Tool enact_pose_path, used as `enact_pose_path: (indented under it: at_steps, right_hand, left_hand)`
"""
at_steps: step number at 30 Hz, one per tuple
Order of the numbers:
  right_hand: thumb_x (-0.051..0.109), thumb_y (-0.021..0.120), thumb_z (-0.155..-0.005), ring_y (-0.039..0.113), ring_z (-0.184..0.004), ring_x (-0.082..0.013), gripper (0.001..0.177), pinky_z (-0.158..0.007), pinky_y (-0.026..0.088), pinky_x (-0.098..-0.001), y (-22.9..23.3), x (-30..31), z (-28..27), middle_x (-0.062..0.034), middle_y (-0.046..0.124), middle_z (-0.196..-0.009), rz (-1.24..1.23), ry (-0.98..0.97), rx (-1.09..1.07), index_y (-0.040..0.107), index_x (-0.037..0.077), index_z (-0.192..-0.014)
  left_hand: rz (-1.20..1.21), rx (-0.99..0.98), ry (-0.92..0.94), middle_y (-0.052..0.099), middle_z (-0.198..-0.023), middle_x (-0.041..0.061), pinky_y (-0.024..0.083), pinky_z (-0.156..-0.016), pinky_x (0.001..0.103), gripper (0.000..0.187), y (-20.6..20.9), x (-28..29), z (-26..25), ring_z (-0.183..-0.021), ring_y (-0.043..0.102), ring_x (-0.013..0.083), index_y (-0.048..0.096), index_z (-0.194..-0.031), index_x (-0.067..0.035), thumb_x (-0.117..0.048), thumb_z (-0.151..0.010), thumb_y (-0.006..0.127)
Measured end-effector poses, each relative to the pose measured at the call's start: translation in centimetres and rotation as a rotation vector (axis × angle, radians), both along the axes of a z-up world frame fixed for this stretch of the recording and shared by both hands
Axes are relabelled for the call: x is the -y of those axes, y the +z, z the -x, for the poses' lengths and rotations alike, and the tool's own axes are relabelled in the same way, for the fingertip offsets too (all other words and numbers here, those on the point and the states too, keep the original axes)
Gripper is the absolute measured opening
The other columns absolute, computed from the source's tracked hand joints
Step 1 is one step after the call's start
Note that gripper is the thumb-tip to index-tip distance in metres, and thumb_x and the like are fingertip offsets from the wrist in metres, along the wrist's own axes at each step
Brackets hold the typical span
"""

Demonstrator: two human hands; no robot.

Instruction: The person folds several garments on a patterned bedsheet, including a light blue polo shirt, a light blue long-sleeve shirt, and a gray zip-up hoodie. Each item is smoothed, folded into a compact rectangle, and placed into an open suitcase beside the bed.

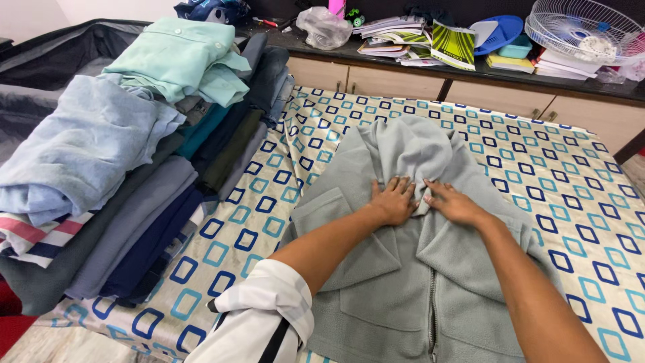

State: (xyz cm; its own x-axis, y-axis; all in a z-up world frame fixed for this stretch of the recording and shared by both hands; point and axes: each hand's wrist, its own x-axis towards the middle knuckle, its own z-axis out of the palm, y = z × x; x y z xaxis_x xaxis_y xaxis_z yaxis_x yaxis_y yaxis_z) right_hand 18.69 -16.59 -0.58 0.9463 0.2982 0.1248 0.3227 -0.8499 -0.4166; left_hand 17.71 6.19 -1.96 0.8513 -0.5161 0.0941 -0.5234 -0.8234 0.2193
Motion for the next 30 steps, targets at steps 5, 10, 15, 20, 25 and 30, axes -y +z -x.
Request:
enact_pose_path:
  at_steps: [5,10,15,20,25,30]
  right_hand:
    - [0.053,0.073,-0.082,0.060,-0.132,-0.0349,0.055,-0.112,0.046,-0.0527,3.0,3.8,3.2,-0.0132,0.066,-0.142,0.249,-0.531,0.184,0.076,0.019,-0.125]
    - [0.074,0.071,-0.080,0.056,-0.134,-0.0490,0.097,-0.107,0.046,-0.0604,3.4,10.8,4.6,-0.0321,0.059,-0.144,0.268,-0.835,-0.232,0.064,-0.002,-0.140]
    - [0.057,0.074,-0.083,0.047,-0.139,-0.0486,0.108,-0.110,0.042,-0.0609,3.3,11.8,7.8,-0.0367,0.040,-0.152,-0.241,-0.758,-0.425,0.029,-0.008,-0.157]
    - [0.031,0.069,-0.085,0.064,-0.127,-0.0370,0.087,-0.098,0.057,-0.0458,6.4,8.9,9.1,-0.0322,0.057,-0.147,-0.832,-0.537,-0.503,0.038,-0.008,-0.157]
    - [0.023,0.070,-0.090,0.062,-0.124,-0.0369,0.088,-0.092,0.056,-0.0473,11.2,4.8,8.3,-0.0309,0.047,-0.151,-0.600,-0.699,-0.320,0.026,0.003,-0.163]
    - [0.020,0.077,-0.086,0.063,-0.119,-0.0356,0.081,-0.091,0.054,-0.0448,14.7,-0.9,4.3,-0.0285,0.058,-0.140,-0.322,-0.465,-0.101,0.039,-0.005,-0.153]
  left_hand:
    - [0.131,0.242,-0.007,0.013,-0.172,0.009,0.011,-0.109,0.077,0.110,1.1,1.5,-0.2,-0.156,0.011,0.0325,0.019,-0.167,-0.021,-0.042,-0.073,0.070]
    - [0.105,-0.093,-0.124,0.022,-0.170,-0.003,0.004,-0.116,0.081,0.074,2.2,2.5,2.3,-0.158,0.015,0.0303,0.027,-0.162,-0.020,-0.060,-0.100,0.032]
    - [0.042,-0.084,-0.078,0.018,-0.169,-0.001,0.005,-0.112,0.080,0.085,2.8,2.7,3.7,-0.156,0.011,0.0314,0.025,-0.159,-0.018,-0.071,-0.094,0.034]
    - [0.220,0.305,-0.056,0.036,-0.167,0.011,0.014,-0.116,0.074,0.074,0.7,5.0,4.0,-0.158,0.025,0.0341,0.038,-0.160,-0.018,-0.058,-0.097,0.040]
    - [0.537,-0.140,-0.082,0.053,-0.153,0.011,0.015,-0.116,0.075,0.079,3.9,5.6,8.1,-0.151,0.038,0.0306,0.043,-0.153,-0.017,-0.068,-0.099,0.018]
    - [0.963,-0.467,-0.013,0.052,-0.149,0.019,0.028,-0.114,0.060,0.092,8.4,2.4,11.2,-0.139,0.046,0.0386,0.035,-0.157,-0.010,-0.074,-0.091,0.030]
